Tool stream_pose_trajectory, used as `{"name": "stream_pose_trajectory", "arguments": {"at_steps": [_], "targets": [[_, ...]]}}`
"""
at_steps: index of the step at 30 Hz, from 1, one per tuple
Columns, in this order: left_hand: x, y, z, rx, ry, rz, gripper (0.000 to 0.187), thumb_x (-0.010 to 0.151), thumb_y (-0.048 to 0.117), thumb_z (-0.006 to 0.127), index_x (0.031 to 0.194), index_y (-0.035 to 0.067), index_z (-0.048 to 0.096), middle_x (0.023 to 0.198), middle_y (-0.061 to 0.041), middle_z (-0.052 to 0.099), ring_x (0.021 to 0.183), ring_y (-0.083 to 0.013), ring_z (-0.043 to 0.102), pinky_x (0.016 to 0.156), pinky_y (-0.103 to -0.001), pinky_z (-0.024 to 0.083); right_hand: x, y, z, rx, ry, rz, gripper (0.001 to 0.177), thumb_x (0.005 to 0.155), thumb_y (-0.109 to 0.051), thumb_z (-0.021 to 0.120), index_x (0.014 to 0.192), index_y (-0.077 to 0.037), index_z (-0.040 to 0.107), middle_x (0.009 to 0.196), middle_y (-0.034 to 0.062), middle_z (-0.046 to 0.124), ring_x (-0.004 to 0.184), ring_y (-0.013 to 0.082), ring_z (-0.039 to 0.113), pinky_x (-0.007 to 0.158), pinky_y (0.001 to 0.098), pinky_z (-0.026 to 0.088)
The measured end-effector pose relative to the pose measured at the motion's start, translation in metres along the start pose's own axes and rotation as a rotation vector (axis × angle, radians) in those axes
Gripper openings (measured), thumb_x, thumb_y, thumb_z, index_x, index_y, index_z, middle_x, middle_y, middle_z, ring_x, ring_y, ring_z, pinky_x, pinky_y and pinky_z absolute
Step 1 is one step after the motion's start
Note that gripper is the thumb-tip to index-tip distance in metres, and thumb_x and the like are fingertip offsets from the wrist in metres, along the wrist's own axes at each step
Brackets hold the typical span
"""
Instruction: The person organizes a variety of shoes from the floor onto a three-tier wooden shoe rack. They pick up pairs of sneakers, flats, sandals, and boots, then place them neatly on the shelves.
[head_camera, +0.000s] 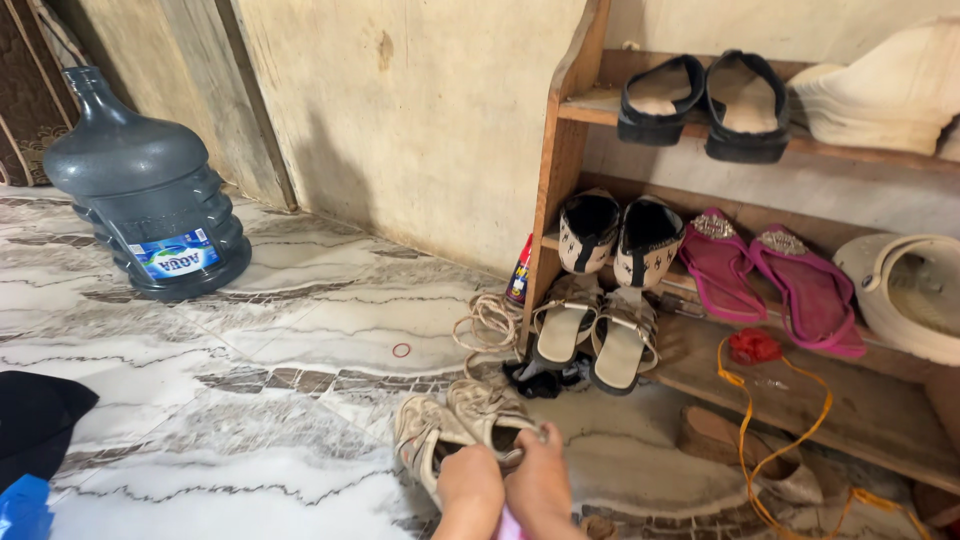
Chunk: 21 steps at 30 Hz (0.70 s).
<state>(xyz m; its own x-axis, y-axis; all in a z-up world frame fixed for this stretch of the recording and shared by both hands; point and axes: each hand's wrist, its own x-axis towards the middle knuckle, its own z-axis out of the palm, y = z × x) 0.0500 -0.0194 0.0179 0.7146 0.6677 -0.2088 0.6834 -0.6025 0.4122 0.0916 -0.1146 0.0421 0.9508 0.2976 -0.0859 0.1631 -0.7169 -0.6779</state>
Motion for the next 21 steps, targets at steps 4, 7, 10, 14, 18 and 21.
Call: {"name": "stream_pose_trajectory", "arguments": {"at_steps": [4, 7, 10, 14, 18, 21], "targets": [[0.000, 0.008, 0.006, 0.100, 0.070, 0.083, 0.022, 0.094, 0.011, 0.056, 0.100, 0.007, 0.077, 0.105, -0.013, 0.075, 0.107, -0.0354, 0.069, 0.088, -0.043, 0.059, 0.016, 0.056, -0.007, 0.061, 0.071, -0.133, 0.045, 0.063, -0.004, 0.085, 0.103, -0.014, 0.066, 0.154, 0.0190, 0.038, 0.134, 0.0431, 0.050, 0.109, 0.0408, 0.047], [0.004, 0.020, 0.012, 0.172, -0.018, 0.115, 0.019, 0.090, 0.011, 0.062, 0.103, 0.009, 0.076, 0.109, -0.009, 0.074, 0.116, -0.0322, 0.062, 0.087, -0.040, 0.060, 0.022, 0.093, -0.025, 0.085, 0.160, -0.120, 0.044, 0.062, -0.007, 0.089, 0.099, -0.012, 0.066, 0.151, 0.0222, 0.040, 0.134, 0.0446, 0.049, 0.108, 0.0414, 0.046], [0.008, 0.035, 0.021, 0.289, -0.110, 0.093, 0.022, 0.091, 0.011, 0.064, 0.111, 0.008, 0.073, 0.117, -0.009, 0.070, 0.123, -0.0285, 0.057, 0.085, -0.042, 0.061, 0.021, 0.125, -0.051, 0.108, 0.209, -0.078, 0.045, 0.059, -0.005, 0.088, 0.098, -0.011, 0.067, 0.151, 0.0222, 0.042, 0.133, 0.0433, 0.051, 0.106, 0.0397, 0.049], [0.009, 0.035, 0.025, 0.282, 0.021, 0.139, 0.021, 0.095, 0.011, 0.058, 0.106, 0.007, 0.076, 0.112, -0.014, 0.074, 0.112, -0.0305, 0.067, 0.084, -0.041, 0.061, 0.008, 0.159, -0.079, 0.076, 0.222, -0.013, 0.041, 0.058, -0.008, 0.089, 0.093, -0.009, 0.067, 0.149, 0.0188, 0.049, 0.131, 0.0400, 0.055, 0.105, 0.0386, 0.050], [0.013, 0.018, -0.012, 0.339, -0.002, 0.294, 0.024, 0.092, 0.014, 0.056, 0.102, 0.007, 0.077, 0.111, -0.018, 0.075, 0.108, -0.0331, 0.072, 0.096, -0.043, 0.056, -0.010, 0.174, -0.098, 0.061, 0.276, -0.010, 0.054, 0.051, -0.009, 0.092, 0.100, -0.011, 0.070, 0.145, 0.0183, 0.052, 0.129, 0.0395, 0.055, 0.105, 0.0388, 0.048], [0.007, 0.025, -0.060, 0.297, -0.006, 0.286, 0.024, 0.088, 0.016, 0.058, 0.105, 0.009, 0.074, 0.113, -0.019, 0.073, 0.109, -0.0351, 0.070, 0.095, -0.045, 0.056, -0.021, 0.162, -0.112, 0.038, 0.327, -0.026, 0.057, 0.051, -0.015, 0.092, 0.104, -0.013, 0.071, 0.139, 0.0167, 0.057, 0.125, 0.0385, 0.058, 0.102, 0.0380, 0.049]]}}
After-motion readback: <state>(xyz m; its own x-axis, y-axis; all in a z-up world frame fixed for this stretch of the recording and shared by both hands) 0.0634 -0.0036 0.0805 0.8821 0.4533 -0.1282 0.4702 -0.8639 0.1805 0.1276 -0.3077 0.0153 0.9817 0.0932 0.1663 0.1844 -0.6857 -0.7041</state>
